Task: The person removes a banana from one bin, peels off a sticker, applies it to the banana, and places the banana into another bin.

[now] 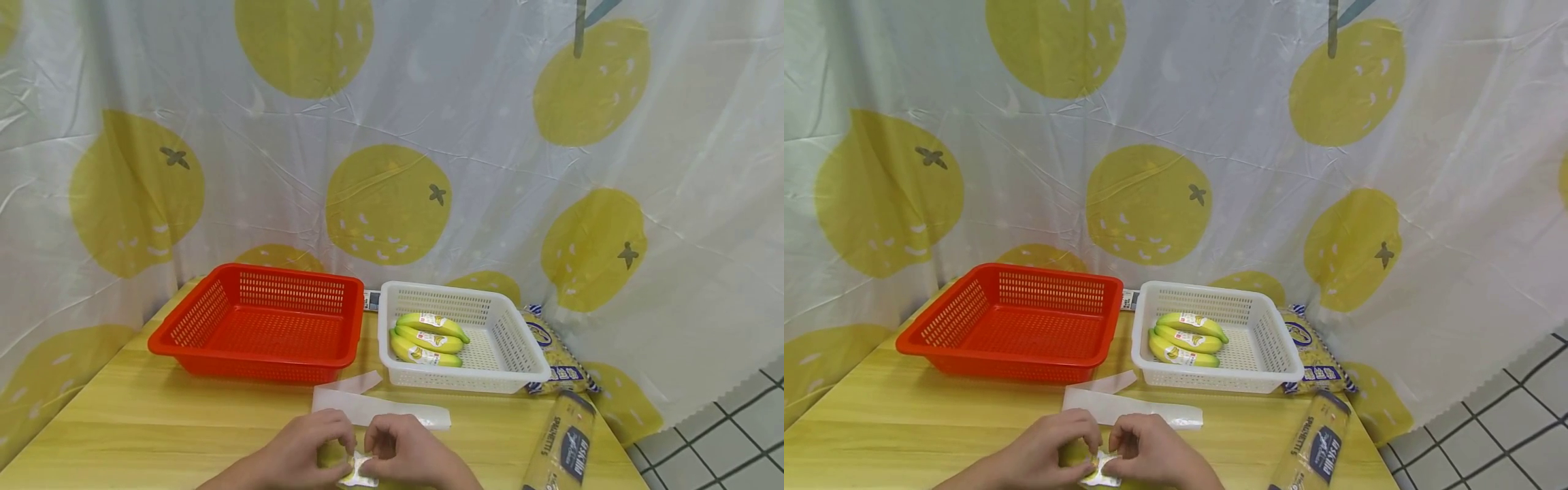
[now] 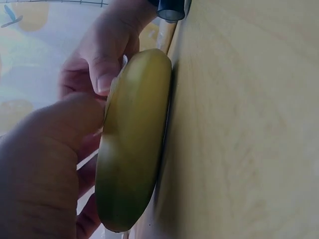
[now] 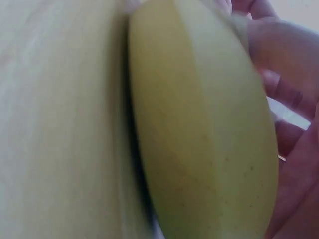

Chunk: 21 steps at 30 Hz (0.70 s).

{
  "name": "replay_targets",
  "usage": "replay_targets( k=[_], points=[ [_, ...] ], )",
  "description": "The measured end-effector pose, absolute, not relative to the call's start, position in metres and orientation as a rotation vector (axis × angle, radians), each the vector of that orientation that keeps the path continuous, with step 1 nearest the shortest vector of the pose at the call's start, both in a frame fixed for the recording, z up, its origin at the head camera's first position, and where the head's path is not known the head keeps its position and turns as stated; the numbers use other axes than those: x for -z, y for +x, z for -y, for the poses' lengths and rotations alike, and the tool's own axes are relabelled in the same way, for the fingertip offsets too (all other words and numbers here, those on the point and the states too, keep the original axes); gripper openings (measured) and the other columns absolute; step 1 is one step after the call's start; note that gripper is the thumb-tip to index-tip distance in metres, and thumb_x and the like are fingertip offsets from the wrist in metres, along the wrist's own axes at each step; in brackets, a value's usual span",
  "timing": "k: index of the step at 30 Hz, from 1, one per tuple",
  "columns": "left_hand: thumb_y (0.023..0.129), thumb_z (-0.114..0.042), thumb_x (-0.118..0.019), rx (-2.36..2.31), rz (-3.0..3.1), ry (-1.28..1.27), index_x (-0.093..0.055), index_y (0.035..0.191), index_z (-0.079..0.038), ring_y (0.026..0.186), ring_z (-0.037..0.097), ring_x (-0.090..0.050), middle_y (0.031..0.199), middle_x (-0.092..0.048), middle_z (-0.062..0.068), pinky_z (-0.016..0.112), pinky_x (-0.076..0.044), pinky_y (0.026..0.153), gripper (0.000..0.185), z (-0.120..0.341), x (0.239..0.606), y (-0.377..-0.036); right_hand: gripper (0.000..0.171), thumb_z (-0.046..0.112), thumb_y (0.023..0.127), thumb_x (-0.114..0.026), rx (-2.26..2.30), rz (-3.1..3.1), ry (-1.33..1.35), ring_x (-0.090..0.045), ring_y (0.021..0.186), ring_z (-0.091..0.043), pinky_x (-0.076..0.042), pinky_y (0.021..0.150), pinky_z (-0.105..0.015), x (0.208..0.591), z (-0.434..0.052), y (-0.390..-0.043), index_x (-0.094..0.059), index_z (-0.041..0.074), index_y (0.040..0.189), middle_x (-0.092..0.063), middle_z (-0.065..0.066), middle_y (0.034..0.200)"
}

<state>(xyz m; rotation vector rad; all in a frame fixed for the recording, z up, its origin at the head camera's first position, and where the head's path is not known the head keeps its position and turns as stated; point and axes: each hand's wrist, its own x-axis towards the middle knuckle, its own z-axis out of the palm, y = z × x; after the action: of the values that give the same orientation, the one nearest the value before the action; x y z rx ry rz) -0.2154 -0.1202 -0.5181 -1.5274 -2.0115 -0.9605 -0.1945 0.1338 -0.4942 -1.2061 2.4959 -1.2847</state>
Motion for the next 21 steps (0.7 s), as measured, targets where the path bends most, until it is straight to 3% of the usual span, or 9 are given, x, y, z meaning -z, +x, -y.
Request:
replay_targets(
  k=[4, 9, 15, 21],
  points=[
    [0.089, -0.021, -0.081, 0.907, 1.976, -1.500, -0.069, 0.093, -0.030, 0.096, -0.001, -0.063, 0.104, -0.066, -0.017, 0.011, -0.048, 0.082, 0.015, 0.1188, 0.5191, -0.2160, 0.013, 0.019, 0.089, -0.082, 1.199, -2.665, -1.466, -0.058, 0.084, 0.002, -0.052, 0.073, -0.015, 0.4958, -0.1326, -0.1984, -0.069, 0.021, 0.088, -0.063, 0.010, 0.085],
    [0.090, -0.025, -0.080, 0.827, 1.986, -1.412, -0.071, 0.094, -0.030, 0.093, -0.001, -0.063, 0.102, -0.066, -0.017, 0.013, -0.050, 0.079, 0.011, 0.1192, 0.5202, -0.2179, 0.007, 0.017, 0.089, -0.082, 1.100, -2.829, -1.601, -0.060, 0.096, -0.003, -0.049, 0.088, -0.013, 0.4968, -0.1312, -0.2000, -0.076, 0.019, 0.087, -0.065, 0.009, 0.095],
    [0.085, -0.034, -0.084, 0.698, 2.072, -1.385, -0.074, 0.094, -0.032, 0.094, -0.002, -0.062, 0.102, -0.065, -0.019, 0.014, -0.049, 0.078, 0.014, 0.1215, 0.5202, -0.2170, 0.008, 0.027, 0.089, -0.082, 1.020, -2.827, -1.558, -0.055, 0.099, -0.001, -0.048, 0.087, -0.014, 0.4961, -0.1315, -0.1987, -0.079, 0.021, 0.091, -0.065, 0.011, 0.099],
    [0.087, -0.043, -0.081, 0.624, 2.063, -1.418, -0.072, 0.097, -0.032, 0.090, -0.003, -0.060, 0.101, -0.064, -0.020, 0.013, -0.048, 0.075, 0.018, 0.1225, 0.5182, -0.2165, 0.012, 0.034, 0.091, -0.080, 0.907, -2.868, -1.506, -0.056, 0.102, -0.001, -0.046, 0.089, -0.015, 0.4975, -0.1336, -0.1961, -0.081, 0.023, 0.094, -0.065, 0.013, 0.101]
  ],
)
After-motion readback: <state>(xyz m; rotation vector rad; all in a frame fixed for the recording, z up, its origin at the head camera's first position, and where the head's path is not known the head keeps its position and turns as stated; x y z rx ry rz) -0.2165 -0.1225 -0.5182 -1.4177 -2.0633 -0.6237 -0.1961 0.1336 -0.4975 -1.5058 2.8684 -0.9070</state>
